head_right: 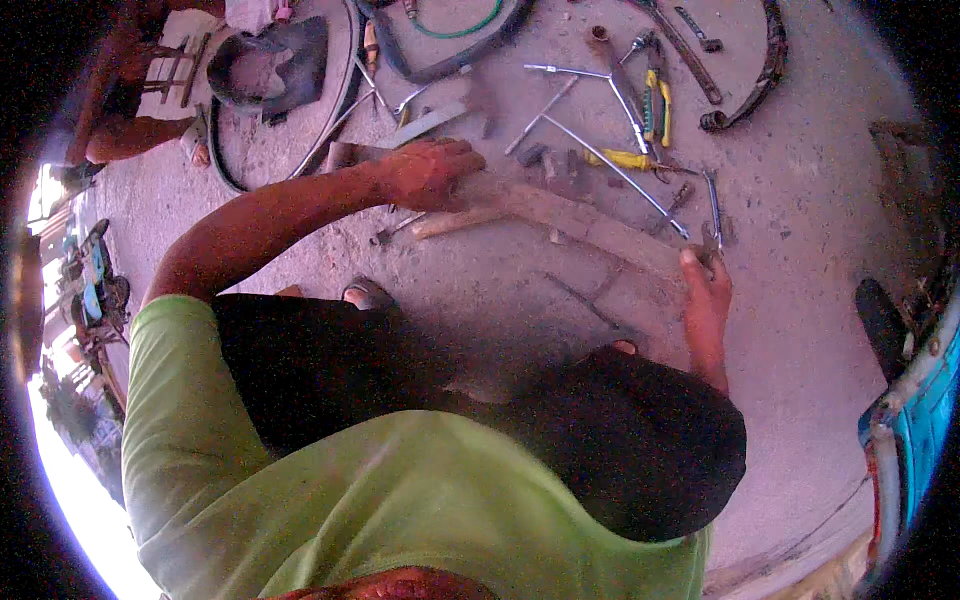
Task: The person uses a hammer and other metal tools to strike and straighten a curved metal component on the ground, then handles and inspects a second curved metal piece.
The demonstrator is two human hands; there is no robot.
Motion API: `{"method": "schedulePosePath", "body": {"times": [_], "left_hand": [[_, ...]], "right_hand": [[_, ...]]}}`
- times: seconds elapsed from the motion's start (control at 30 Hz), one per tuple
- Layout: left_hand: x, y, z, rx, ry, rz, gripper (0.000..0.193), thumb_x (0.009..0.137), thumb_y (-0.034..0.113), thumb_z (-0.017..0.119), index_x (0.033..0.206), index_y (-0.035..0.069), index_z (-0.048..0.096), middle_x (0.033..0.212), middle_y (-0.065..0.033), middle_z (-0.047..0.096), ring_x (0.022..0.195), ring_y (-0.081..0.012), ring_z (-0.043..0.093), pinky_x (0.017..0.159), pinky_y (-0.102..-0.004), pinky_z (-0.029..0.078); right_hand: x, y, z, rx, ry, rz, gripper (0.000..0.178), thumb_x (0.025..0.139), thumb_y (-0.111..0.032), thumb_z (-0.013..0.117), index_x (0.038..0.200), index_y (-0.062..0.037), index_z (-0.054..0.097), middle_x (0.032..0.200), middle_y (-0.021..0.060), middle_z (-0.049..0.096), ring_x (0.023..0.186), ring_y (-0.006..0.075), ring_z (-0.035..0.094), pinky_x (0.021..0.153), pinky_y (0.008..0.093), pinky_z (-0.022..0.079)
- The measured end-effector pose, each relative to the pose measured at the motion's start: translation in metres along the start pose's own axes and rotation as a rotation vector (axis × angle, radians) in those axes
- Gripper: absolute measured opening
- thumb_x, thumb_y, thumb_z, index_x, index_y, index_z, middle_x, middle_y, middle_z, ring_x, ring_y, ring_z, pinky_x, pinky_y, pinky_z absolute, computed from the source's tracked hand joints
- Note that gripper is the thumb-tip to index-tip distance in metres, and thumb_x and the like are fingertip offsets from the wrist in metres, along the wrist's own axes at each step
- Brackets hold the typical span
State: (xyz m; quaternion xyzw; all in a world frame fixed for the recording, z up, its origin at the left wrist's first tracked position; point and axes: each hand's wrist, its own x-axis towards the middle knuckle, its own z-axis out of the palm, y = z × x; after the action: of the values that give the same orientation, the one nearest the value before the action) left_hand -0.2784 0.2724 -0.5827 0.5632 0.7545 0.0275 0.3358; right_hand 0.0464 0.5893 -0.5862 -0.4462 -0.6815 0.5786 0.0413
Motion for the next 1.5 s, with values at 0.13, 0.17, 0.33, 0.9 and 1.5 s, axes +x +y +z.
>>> {"method": "schedulePosePath", "body": {"times": [0.13,0.17,0.33,0.9,1.5], "left_hand": [[0.002,0.003,0.005,-0.015,-0.012,0.010,0.058,0.083,0.040,0.072,0.128,0.008,0.055,0.120,-0.0170,0.058,0.114,-0.0380,0.059,0.094,-0.0499,0.049],[0.004,0.005,0.005,-0.030,-0.017,-0.002,0.057,0.082,0.037,0.072,0.128,0.008,0.055,0.119,-0.0171,0.058,0.113,-0.0388,0.059,0.093,-0.0499,0.049],[0.031,0.009,0.015,-0.053,-0.088,0.029,0.055,0.085,0.041,0.071,0.126,0.008,0.056,0.119,-0.0178,0.060,0.111,-0.0392,0.060,0.093,-0.0499,0.049],[0.052,-0.008,0.006,-0.159,-0.291,-0.031,0.064,0.087,0.055,0.064,0.124,0.003,0.061,0.123,-0.0214,0.063,0.115,-0.0386,0.061,0.096,-0.0482,0.048],[0.060,0.052,0.002,-0.050,-0.240,-0.040,0.058,0.081,0.044,0.072,0.123,0.007,0.056,0.114,-0.0200,0.065,0.104,-0.0408,0.065,0.088,-0.0531,0.052]], "right_hand": [[0.003,-0.008,0.009,-0.031,-0.045,-0.060,0.036,0.091,-0.031,0.067,0.110,-0.0008,0.069,0.103,0.0050,0.065,0.099,0.0164,0.056,0.093,0.0300,0.041],[0.006,-0.004,0.007,-0.048,-0.048,-0.072,0.035,0.091,-0.031,0.067,0.110,-0.0009,0.069,0.103,0.0049,0.065,0.100,0.0164,0.056,0.093,0.0302,0.041],[0.008,0.009,0.001,-0.053,-0.019,-0.088,0.034,0.091,-0.030,0.067,0.110,-0.0007,0.069,0.104,0.0042,0.065,0.100,0.0158,0.056,0.094,0.0303,0.040],[0.003,-0.003,0.007,0.038,-0.041,-0.045,0.040,0.089,-0.032,0.071,0.112,0.0001,0.068,0.101,0.0057,0.066,0.096,0.0161,0.058,0.088,0.0315,0.045],[0.000,0.004,0.010,0.043,0.026,-0.078,0.041,0.088,-0.034,0.072,0.111,-0.0010,0.068,0.106,0.0066,0.068,0.101,0.0183,0.058,0.093,0.0341,0.044]]}}
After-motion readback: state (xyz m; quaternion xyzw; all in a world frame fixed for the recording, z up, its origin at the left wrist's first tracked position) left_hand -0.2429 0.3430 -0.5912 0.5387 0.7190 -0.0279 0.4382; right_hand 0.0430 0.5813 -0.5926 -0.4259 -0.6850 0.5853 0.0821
